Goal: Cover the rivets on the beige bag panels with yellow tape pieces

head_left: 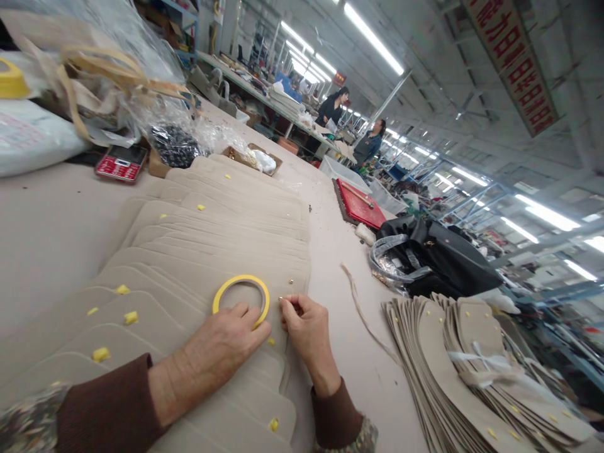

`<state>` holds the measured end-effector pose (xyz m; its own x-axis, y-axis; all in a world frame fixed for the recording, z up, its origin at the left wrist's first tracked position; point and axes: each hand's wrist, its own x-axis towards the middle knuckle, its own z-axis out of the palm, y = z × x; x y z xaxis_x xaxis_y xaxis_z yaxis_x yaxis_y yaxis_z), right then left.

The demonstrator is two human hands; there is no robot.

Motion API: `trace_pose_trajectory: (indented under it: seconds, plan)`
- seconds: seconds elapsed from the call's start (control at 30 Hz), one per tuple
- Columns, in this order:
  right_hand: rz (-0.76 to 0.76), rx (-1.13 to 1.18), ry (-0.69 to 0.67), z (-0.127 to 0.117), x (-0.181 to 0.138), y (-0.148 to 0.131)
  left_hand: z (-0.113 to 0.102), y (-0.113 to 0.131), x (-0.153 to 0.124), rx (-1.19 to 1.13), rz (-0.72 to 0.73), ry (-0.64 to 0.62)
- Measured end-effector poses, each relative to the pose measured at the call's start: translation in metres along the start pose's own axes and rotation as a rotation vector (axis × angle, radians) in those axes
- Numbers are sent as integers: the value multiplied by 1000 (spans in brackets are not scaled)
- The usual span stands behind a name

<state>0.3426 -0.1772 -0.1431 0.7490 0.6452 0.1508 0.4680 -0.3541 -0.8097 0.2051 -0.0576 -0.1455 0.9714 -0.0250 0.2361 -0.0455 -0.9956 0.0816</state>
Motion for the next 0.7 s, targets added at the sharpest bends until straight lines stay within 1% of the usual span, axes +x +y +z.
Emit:
trace_pose_trajectory:
  seconds: [0.13,0.27,0.33,0.37,0.47,0.5,0.53,0.57,0.6,0.67,0.7]
  plan:
    - [-174,-223,45,5,4,1,4,-1,-1,-2,-13,8]
    - [-242,-374,35,10,9,1,4,-1,-2,-33,-9,5]
    - [-208,-375,50,10,10,3,0,0,-2,-34,-13,-24]
    - [-164,-350,69,10,10,4,-1,0,-2,-35,-20,-37]
    - [38,-153,89,4,6,9,-4,0,-3,-51,-29,-59]
    - [75,-82,77,2,3,11,-3,-1,-3,-59,-31,-60]
    - [73,-35,61,0,1,12,-2,-1,-3,-69,-30,-54]
    - [31,-21,52,-2,-2,13,-1,-3,-3,-78,-31,-43]
    - [-42,-43,52,-2,-4,13,0,-4,-3,-84,-30,-24]
    - [-207,-157,69,-1,-7,12,2,-5,-3,-82,-30,23]
    - [-264,-226,77,2,-7,11,2,-6,-3,-74,-30,41]
